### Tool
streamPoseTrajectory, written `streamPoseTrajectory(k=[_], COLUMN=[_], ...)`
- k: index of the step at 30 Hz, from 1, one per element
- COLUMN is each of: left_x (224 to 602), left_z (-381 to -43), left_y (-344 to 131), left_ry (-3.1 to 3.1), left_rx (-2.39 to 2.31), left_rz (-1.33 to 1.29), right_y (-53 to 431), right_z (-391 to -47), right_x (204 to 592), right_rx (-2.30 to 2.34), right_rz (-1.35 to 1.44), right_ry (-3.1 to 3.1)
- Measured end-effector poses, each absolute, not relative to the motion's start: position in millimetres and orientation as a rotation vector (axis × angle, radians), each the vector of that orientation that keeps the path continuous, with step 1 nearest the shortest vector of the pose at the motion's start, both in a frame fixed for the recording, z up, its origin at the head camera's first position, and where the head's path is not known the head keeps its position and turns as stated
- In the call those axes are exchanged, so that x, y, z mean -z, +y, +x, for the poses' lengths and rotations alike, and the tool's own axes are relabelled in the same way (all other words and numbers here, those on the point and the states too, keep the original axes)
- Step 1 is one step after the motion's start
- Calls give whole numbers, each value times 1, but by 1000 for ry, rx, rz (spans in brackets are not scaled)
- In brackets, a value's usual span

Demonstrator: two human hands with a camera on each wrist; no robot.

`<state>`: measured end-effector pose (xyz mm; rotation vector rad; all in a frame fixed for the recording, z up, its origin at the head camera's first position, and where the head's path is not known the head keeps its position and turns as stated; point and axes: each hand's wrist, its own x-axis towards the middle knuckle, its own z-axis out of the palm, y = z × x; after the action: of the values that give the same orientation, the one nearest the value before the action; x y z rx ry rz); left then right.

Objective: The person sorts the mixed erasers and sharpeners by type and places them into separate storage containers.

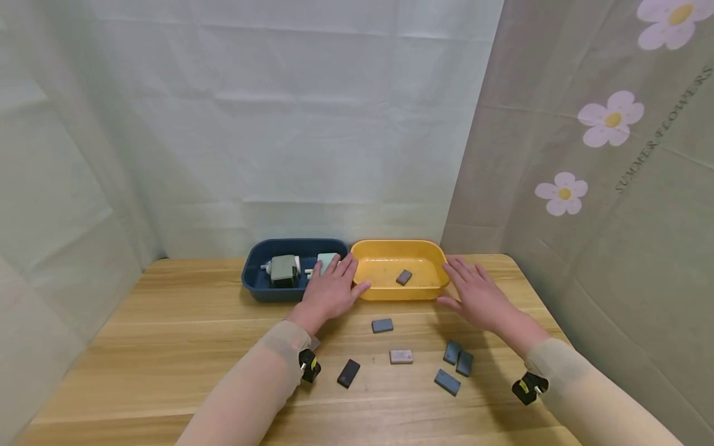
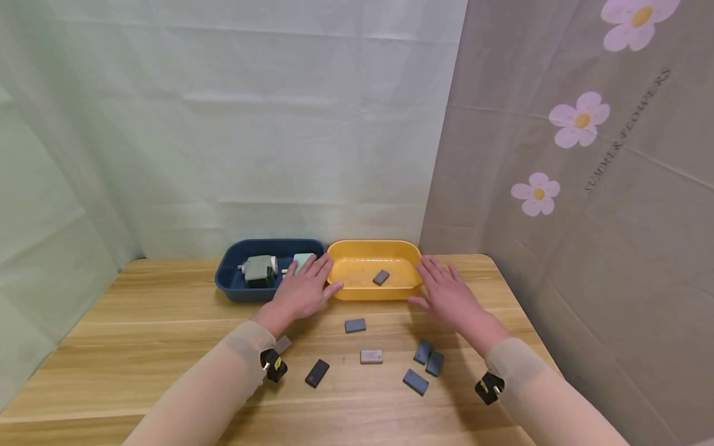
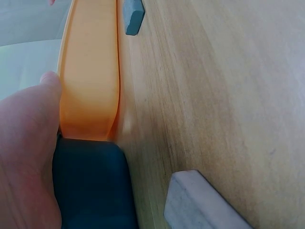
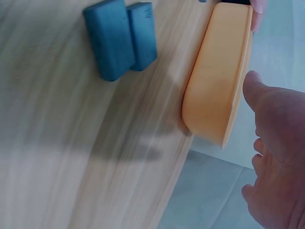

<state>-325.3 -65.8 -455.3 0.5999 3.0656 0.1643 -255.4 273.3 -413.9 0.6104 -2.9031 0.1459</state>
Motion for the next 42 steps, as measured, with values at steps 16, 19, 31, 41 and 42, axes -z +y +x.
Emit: streamPoseTrajectory(k=[16,19,31,41,42], left_x=[458,458,455,456,456], left_z=[-327,-327,-326,-326,-326], left_y=[-66,-66,-66,-66,-66], left_ry=[3069,3070,3066,3063,3063], left_rx=[-168,-170,-173,-180,-178], left_rz=[599,596,600,598,596], right_y=[293,295,300,305,306], right_z=[-227,-222,-204,-196,-195], right_x=[424,425,429,433,434], right_rx=[-133,-128,-106,-122,-124], right_rz=[619,627,619,628,630], right_ry=[-2888,-2869,-2891,-2893,-2894])
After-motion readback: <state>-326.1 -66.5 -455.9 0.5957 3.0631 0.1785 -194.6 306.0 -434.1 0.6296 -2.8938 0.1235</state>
